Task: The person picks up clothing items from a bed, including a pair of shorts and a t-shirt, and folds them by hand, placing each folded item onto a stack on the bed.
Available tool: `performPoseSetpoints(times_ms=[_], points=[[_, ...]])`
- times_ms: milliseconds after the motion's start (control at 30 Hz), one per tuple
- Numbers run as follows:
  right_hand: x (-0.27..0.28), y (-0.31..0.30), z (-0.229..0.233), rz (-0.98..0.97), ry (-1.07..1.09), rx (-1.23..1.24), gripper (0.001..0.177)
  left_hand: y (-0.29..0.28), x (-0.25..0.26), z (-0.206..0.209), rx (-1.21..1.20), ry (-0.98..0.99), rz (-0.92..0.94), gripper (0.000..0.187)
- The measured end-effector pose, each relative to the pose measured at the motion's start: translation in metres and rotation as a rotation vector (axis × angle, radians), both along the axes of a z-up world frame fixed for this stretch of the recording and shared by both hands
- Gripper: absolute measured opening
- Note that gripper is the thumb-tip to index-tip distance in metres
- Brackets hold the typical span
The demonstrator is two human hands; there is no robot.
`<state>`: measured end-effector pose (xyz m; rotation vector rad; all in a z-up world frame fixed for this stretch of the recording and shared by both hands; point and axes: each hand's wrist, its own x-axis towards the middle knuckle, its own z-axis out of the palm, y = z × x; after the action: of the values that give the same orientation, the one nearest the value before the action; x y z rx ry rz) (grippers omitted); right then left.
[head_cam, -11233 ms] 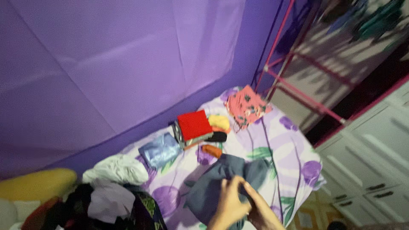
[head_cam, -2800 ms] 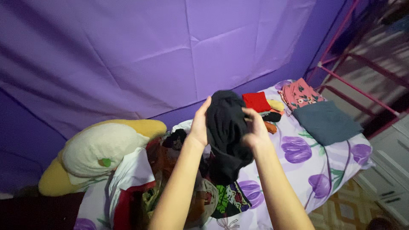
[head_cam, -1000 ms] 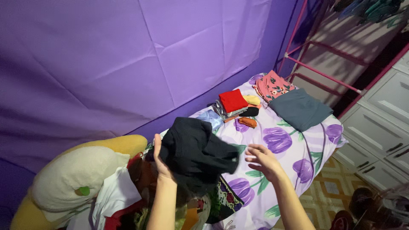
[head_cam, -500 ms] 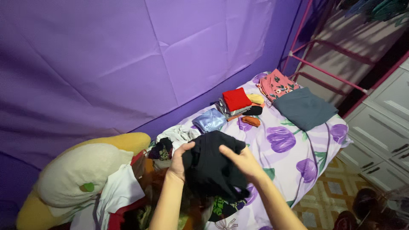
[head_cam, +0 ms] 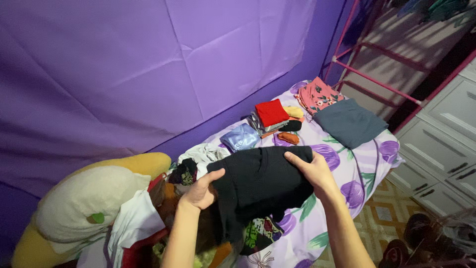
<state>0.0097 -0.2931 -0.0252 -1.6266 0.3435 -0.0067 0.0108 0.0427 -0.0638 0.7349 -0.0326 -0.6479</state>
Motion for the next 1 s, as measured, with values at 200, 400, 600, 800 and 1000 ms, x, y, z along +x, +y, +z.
performPoseSetpoints(times_ms=[200, 400, 600, 800, 1000], points=[[0.004, -0.001, -0.019, -0.025, -0.275, -0.333, 0.049, -0.010, 0.011, 0.017, -0.101, -0.064, -0.039, 0.041], [-0.017, 0.053, 0.020, 0.401, -0.474, -0.323, 0.074, -0.035, 0.027, 0.044, -0.259, -0.116, -0.046, 0.051], [-0.009, 0.070, 0.006, 0.323, -0.272, 0.052, 0.029, -0.061, 0.032, 0.024, 0.024, -0.061, 0.143, 0.053], [0.000, 0.052, 0.005, 0.079, -0.348, 0.163, 0.020, -0.091, -0.017, -0.016, 0.554, -0.459, 0.216, 0.066], [0.003, 0.042, 0.021, -0.030, -0.419, 0.178, 0.016, -0.115, -0.035, -0.048, 0.831, -0.642, 0.348, 0.055]])
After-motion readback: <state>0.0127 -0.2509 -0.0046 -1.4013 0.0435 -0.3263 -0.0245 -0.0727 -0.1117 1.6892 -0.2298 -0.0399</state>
